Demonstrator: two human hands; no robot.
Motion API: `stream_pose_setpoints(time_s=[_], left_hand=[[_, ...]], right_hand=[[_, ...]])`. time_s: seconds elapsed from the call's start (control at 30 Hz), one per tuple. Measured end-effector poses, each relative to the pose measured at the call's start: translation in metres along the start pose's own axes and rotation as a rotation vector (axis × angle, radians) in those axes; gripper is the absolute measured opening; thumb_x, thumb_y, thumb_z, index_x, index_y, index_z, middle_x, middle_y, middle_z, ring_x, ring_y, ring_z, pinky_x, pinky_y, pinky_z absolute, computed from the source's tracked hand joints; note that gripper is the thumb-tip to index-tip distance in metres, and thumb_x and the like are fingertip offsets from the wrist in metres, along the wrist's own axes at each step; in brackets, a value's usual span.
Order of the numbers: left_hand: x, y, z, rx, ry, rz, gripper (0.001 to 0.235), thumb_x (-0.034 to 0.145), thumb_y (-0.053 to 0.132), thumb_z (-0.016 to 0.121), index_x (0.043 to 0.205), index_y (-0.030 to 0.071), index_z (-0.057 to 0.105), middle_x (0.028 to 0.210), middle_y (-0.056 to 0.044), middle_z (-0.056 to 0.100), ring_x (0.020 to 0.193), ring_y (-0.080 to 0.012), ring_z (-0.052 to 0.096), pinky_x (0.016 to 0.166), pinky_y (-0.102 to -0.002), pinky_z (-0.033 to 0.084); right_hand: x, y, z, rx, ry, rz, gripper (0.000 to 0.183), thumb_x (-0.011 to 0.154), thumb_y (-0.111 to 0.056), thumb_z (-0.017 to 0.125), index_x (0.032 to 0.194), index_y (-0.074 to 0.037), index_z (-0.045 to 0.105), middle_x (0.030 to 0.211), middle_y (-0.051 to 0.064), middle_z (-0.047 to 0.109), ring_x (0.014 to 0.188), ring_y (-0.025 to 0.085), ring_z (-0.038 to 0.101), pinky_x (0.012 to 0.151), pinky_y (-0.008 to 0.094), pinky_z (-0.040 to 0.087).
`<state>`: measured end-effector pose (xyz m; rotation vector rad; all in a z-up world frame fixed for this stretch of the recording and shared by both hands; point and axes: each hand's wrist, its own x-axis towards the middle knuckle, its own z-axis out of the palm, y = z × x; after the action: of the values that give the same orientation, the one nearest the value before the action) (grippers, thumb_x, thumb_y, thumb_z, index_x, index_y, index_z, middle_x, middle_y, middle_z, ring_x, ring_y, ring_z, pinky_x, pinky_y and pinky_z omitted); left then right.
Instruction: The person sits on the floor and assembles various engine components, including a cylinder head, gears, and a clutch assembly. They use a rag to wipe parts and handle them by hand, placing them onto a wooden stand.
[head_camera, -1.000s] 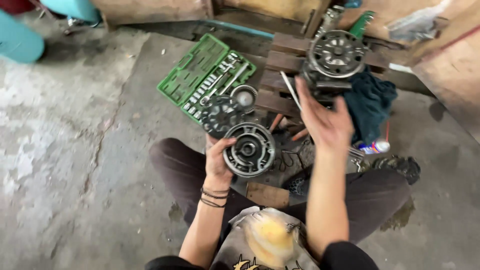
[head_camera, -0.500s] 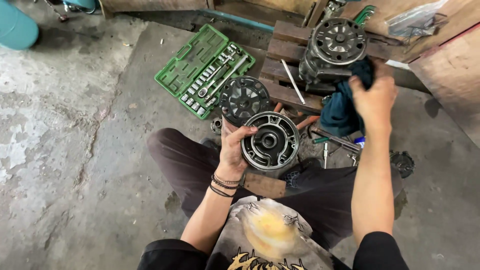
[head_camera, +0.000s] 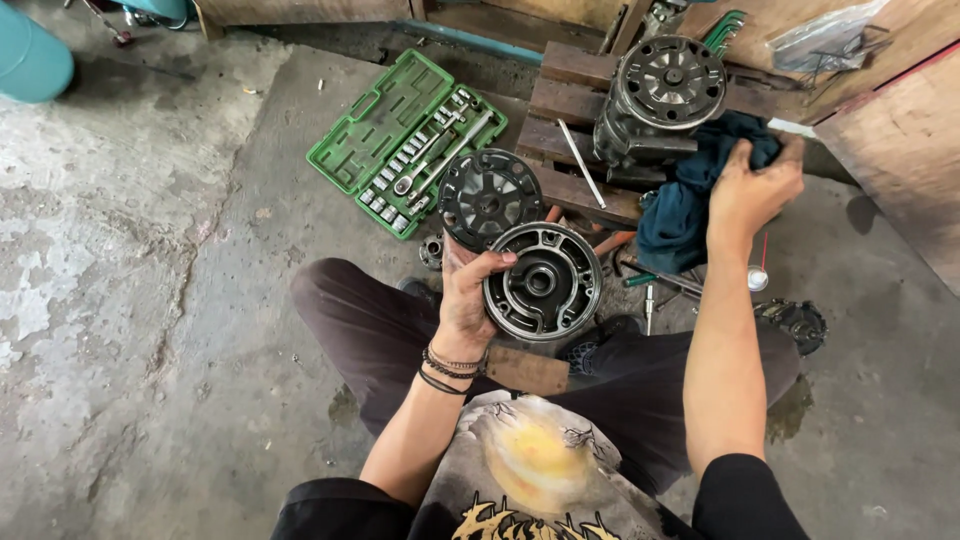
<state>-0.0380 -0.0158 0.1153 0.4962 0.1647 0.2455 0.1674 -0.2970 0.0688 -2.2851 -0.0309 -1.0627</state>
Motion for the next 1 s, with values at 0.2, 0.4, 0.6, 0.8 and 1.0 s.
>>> stream_pose_setpoints(time_s=[0.2,0.4,0.6,0.8,1.0], left_hand=[[-0.001,0.000,-0.005,-0.015,0.022,-0.032,0.080,0.075,-0.021,0.056,0.148,0.011,0.045,0.129,-0.017,0.065,0.093,-0.0241,0.071,0.080,-0.031,0.060],[-0.003,0.001,0.000,-0.025,0.022,-0.013,0.078,0.075,-0.020,0.057,0.147,0.009,0.048,0.131,-0.017,0.065,0.099,-0.0249,0.067,0.082,-0.032,0.056],[0.001,0.001,0.001,-0.015,-0.009,0.001,0.074,0.074,-0.019,0.056,0.143,0.007,0.050,0.129,-0.015,0.067,0.104,-0.0267,0.067,0.089,-0.034,0.054],[0.007,-0.020,-0.020,0.092,0.118,0.039,0.075,0.069,-0.015,0.067,0.138,0.007,0.049,0.121,-0.019,0.069,0.103,-0.0343,0.070,0.084,-0.047,0.063],[0.006,-0.025,-0.028,0.126,0.132,0.022,0.071,0.070,-0.012,0.069,0.137,0.008,0.052,0.117,-0.016,0.070,0.102,-0.0298,0.070,0.084,-0.044,0.062]], right_hand=[[0.003,0.005,0.007,0.154,0.242,-0.052,0.021,0.080,0.005,0.066,0.100,0.005,0.063,0.079,0.016,0.068,0.065,0.027,0.060,0.065,0.039,0.057],[-0.001,0.006,0.009,0.252,0.422,0.049,0.019,0.082,-0.001,0.060,0.101,0.003,0.059,0.087,0.016,0.069,0.071,0.026,0.060,0.070,0.038,0.056],[0.013,-0.022,-0.019,-0.063,-0.521,0.088,0.085,0.078,-0.018,0.075,0.156,-0.012,0.041,0.157,0.025,0.029,0.143,0.050,0.029,0.109,0.079,0.013],[0.029,-0.002,-0.024,-0.217,-0.836,-0.194,0.093,0.074,-0.065,0.081,0.143,-0.006,0.060,0.139,0.022,0.064,0.130,0.046,0.052,0.102,0.069,0.039],[0.025,0.072,0.018,-0.236,-0.835,-0.138,0.079,0.061,-0.062,0.089,0.125,-0.019,0.072,0.114,0.020,0.070,0.106,0.046,0.069,0.091,0.058,0.053]])
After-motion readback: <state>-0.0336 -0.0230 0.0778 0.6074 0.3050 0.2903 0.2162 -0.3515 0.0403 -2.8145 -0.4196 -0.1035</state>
